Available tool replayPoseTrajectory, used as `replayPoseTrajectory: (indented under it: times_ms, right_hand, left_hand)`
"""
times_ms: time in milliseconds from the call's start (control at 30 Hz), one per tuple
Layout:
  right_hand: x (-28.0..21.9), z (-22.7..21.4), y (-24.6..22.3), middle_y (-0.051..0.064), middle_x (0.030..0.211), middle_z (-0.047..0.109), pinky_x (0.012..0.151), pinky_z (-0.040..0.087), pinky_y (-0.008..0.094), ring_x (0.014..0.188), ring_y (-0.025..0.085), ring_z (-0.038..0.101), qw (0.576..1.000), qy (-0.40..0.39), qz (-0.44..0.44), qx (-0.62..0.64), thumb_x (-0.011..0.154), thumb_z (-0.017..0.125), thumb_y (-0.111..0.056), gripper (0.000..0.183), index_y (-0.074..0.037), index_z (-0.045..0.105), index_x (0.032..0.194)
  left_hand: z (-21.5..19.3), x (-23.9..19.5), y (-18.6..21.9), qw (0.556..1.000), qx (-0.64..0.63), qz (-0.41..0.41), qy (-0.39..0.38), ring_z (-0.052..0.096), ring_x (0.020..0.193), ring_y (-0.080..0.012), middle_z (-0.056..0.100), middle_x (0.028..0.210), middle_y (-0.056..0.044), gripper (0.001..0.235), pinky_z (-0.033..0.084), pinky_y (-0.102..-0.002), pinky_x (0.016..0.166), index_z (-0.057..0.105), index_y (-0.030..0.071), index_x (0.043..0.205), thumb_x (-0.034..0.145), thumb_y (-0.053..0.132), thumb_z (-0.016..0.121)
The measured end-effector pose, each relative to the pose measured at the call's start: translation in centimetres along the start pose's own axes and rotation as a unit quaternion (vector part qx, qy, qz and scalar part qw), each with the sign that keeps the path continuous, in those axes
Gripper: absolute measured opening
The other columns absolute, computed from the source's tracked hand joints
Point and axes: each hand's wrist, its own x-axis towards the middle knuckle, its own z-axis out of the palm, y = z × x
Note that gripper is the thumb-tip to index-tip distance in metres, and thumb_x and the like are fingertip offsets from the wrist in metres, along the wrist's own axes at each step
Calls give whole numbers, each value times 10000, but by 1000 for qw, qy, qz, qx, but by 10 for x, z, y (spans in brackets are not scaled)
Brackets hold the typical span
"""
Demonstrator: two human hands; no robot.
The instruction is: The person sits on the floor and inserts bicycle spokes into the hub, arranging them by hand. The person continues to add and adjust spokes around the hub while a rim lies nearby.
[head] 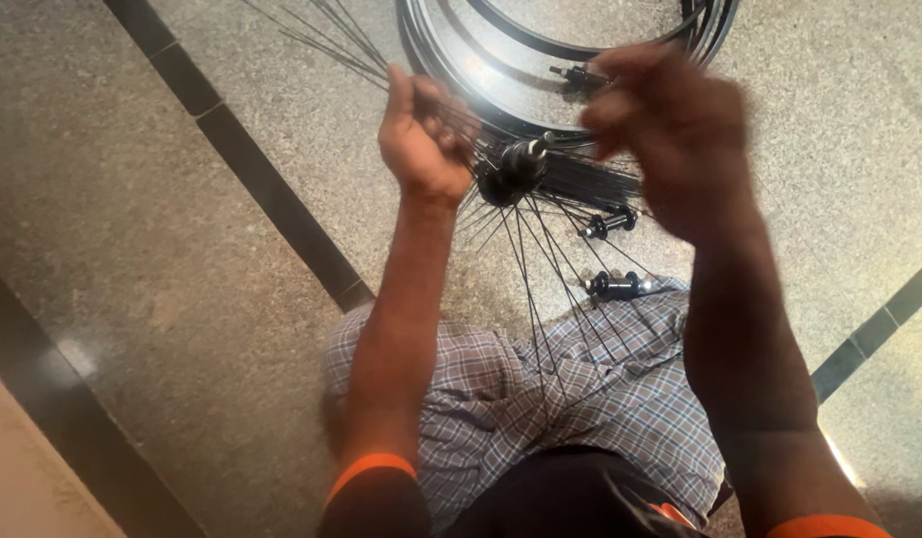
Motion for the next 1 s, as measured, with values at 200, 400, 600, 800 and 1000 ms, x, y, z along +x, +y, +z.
replayPoseTrajectory:
  times_ms: [200, 400, 600, 800, 1000]
  right_hand:
    - [-21, -1, 22, 126, 1137, 718, 866, 668, 304, 1024, 211, 760, 997, -64, -5, -53, 1141, 708, -158, 295, -26, 584, 1374]
    - [-61, 4, 131, 138, 1166, 732, 927, 642, 353, 1038, 221, 737, 955, -14, 286, -79, 1091, 662, -171, 237, -47, 660, 1294]
    - [-116, 41, 258, 163, 1267, 665, 1013, 528, 458, 1146, 302, 639, 895, -191, 388, -106, 982, 677, -241, 352, -63, 683, 1286]
    - [-173, 95, 319, 186, 1132, 630, 877, 394, 585, 1070, 395, 584, 924, -111, 75, -359, 762, 809, -330, 502, -61, 702, 1171]
    - [-176, 96, 341, 49, 1087, 610, 1015, 413, 546, 1159, 295, 593, 909, -174, 152, -346, 1010, 722, -211, 93, -148, 666, 1050]
  left_hand:
    - [-11, 3, 6, 999, -27, -6, -29, 445, 430, -102, 498, 605, 27, 451, 432, -263, 403, 599, 118, 765, 1103, 412, 551]
    - [-11, 7, 23, 999, 18, 3, -45, 466, 463, -108, 502, 641, 0, 434, 439, -266, 404, 620, 107, 787, 1113, 391, 576]
    - [-4, 0, 40, 981, 155, 23, -110, 450, 440, -110, 465, 603, -9, 426, 408, -282, 383, 644, 96, 817, 1115, 396, 588]
    - [1, -2, 46, 971, 192, 41, -139, 420, 402, -73, 464, 600, 7, 443, 368, -258, 347, 652, 87, 837, 1130, 415, 594]
    - [-1, 2, 43, 973, 176, 48, -139, 431, 409, -79, 502, 619, -35, 435, 377, -256, 344, 655, 86, 838, 1119, 409, 582]
